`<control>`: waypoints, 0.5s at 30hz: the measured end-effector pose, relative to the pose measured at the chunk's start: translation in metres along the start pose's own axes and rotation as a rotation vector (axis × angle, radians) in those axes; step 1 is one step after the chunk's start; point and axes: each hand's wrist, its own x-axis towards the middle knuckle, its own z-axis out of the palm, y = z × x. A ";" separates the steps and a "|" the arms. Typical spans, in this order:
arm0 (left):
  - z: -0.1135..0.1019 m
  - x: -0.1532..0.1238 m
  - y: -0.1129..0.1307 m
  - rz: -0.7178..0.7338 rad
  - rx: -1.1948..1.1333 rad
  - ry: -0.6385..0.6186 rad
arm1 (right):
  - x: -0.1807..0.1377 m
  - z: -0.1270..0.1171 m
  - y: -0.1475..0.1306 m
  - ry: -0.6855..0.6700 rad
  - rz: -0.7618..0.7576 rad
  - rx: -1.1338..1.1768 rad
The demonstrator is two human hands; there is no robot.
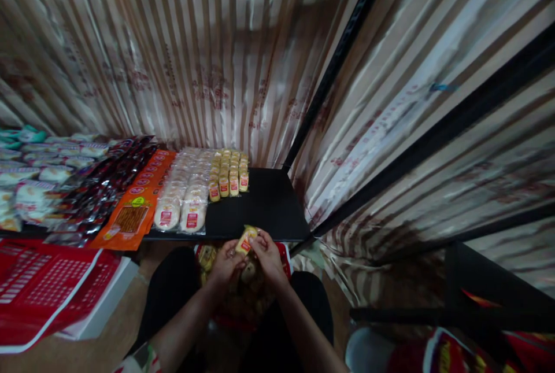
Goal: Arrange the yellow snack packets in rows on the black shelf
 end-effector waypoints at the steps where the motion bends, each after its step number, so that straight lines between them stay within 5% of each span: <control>1: 0.004 0.002 0.003 0.028 -0.015 -0.005 | 0.001 0.002 0.000 -0.011 -0.003 0.017; 7: 0.022 0.019 0.016 0.103 0.059 -0.027 | 0.017 0.003 -0.001 -0.022 -0.070 -0.037; 13: 0.036 0.037 0.031 0.376 0.504 0.230 | 0.057 -0.007 -0.010 0.115 -0.153 -0.150; 15: 0.045 0.043 0.037 0.445 0.547 0.205 | 0.075 -0.011 -0.015 0.144 -0.182 -0.185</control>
